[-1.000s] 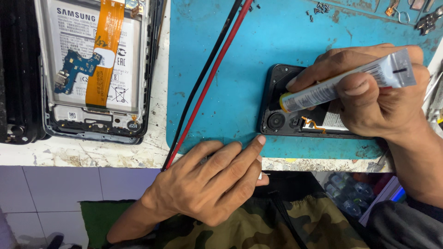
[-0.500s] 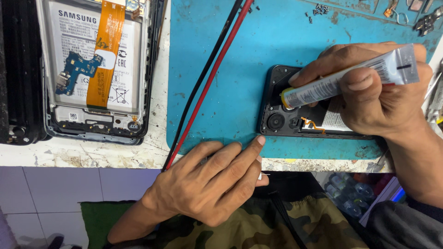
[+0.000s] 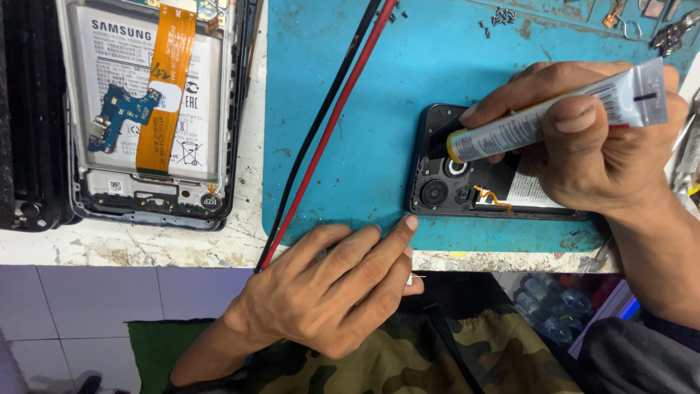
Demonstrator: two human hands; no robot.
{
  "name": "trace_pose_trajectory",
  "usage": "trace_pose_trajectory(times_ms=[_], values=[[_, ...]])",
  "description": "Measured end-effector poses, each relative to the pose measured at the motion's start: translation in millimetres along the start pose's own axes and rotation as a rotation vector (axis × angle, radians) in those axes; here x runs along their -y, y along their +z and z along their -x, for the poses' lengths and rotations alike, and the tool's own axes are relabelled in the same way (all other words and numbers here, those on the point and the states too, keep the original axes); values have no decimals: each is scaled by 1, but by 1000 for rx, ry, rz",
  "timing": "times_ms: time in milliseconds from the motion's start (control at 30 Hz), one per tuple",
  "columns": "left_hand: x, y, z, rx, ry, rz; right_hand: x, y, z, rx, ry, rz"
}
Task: The person works on a disassembled smartphone at a repair bench. They use tweezers on the phone's internal frame, pick up and position the back cover against the frame, then squeeze adhesive from a tube along the frame edges, steadying the phone with their other hand.
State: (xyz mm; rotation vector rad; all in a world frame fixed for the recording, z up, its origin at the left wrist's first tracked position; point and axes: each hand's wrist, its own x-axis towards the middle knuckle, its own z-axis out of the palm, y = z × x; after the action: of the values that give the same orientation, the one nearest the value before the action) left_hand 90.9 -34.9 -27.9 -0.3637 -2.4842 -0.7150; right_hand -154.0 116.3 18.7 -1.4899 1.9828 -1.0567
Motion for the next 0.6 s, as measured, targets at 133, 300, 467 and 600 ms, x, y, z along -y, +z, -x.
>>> trace_pose_trajectory(times_ms=[133,300,467,600], values=[[0,0,0,0,-3,6,0,0,0,-15,21,16],[0,0,1,2,-8,10,-1,-1,1,-11,-4,14],[-1,1,1,3,-16,15,0,3,1,-50,30,-20],[-2,1,1,6,-24,24,2,4,3,-63,72,-69]])
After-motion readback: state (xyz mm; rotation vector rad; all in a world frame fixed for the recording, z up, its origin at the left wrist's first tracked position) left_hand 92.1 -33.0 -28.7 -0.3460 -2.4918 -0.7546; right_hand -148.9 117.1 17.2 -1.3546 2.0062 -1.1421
